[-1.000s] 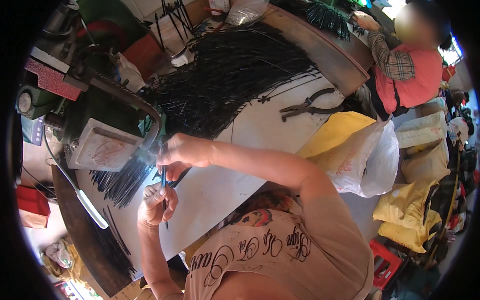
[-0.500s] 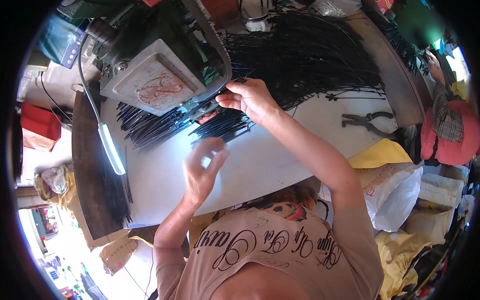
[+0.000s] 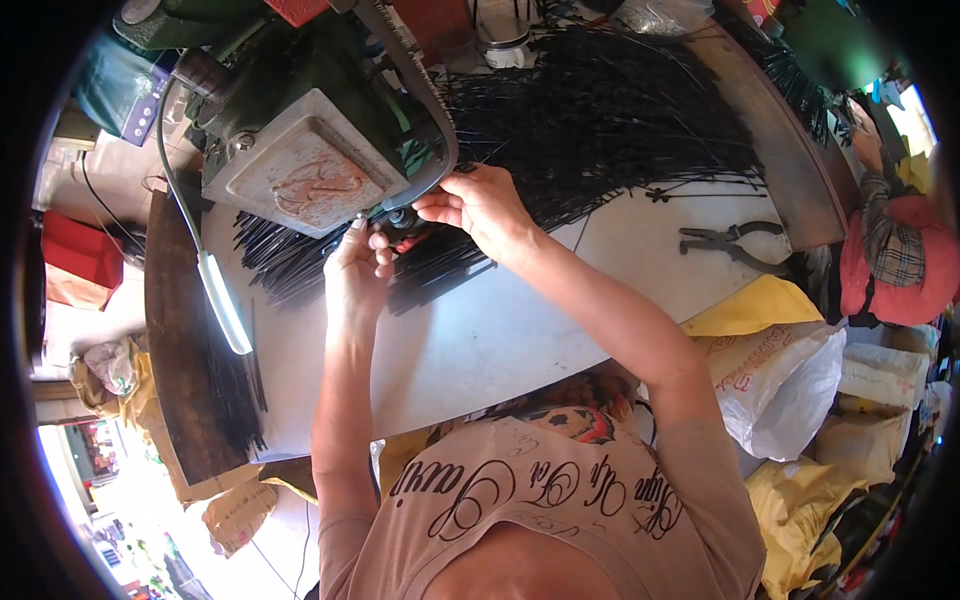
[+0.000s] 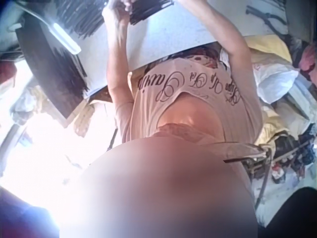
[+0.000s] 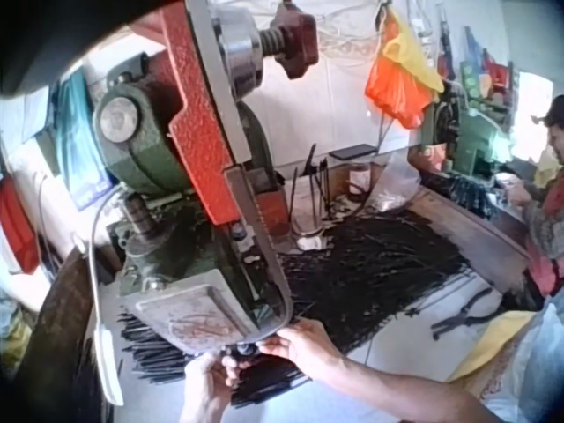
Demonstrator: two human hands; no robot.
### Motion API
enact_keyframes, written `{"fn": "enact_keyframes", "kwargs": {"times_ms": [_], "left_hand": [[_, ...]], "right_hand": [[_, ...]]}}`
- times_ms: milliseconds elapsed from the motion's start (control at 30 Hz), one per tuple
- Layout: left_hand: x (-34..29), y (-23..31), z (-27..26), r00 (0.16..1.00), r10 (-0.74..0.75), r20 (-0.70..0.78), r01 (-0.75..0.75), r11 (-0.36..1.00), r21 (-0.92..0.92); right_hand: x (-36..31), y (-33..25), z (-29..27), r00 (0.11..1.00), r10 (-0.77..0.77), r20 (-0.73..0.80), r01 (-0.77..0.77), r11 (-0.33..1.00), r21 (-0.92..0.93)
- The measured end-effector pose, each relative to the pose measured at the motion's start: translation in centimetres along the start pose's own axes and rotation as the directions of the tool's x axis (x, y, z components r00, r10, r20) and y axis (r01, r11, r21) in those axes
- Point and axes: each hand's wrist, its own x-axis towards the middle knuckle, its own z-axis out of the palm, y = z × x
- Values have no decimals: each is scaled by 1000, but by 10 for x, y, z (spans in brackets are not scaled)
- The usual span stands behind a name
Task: The person feeds black metal rods into a processing machine, then adjusts the rods with pliers.
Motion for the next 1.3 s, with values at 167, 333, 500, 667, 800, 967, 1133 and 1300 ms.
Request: {"fn": "enact_keyframes", "kwargs": {"times_ms": [167, 333, 500, 667, 800, 967, 1133, 1300], "left_hand": [[2, 0, 1, 999, 39, 4, -39, 999, 33], [-1, 0, 3, 999, 39, 9, -39, 999, 28], [-4, -2, 7, 998, 52, -23, -51, 998, 44], [-5, -3, 7, 998, 56, -21, -55, 998, 19], [-4, -4, 9, 996, 87, -30, -86, 996, 34], [-5, -3, 4, 997, 61, -38, -60, 998, 29], [-6, -9, 8, 997, 46, -63, -46, 999, -2], [-10, -13, 17, 989, 94, -114, -87, 994, 64]], "right_hand": [[-3, -2, 4, 1000, 1, -18, -1, 1000, -2], [-5, 2, 1, 1000, -10, -3, 10, 1000, 21], [-6, 1, 1, 1000, 1, -26, -1, 1000, 29], [-7, 3, 1, 1000, 0, -26, 0, 1000, 19], [-7, 3, 0, 1000, -10, -15, 11, 999, 47], [-6, 7, 1, 1000, 2, -7, -1, 999, 51], [-9, 4, -3, 999, 0, -54, 2, 999, 33], [-10, -9, -19, 996, 62, -68, -67, 994, -85]]}}
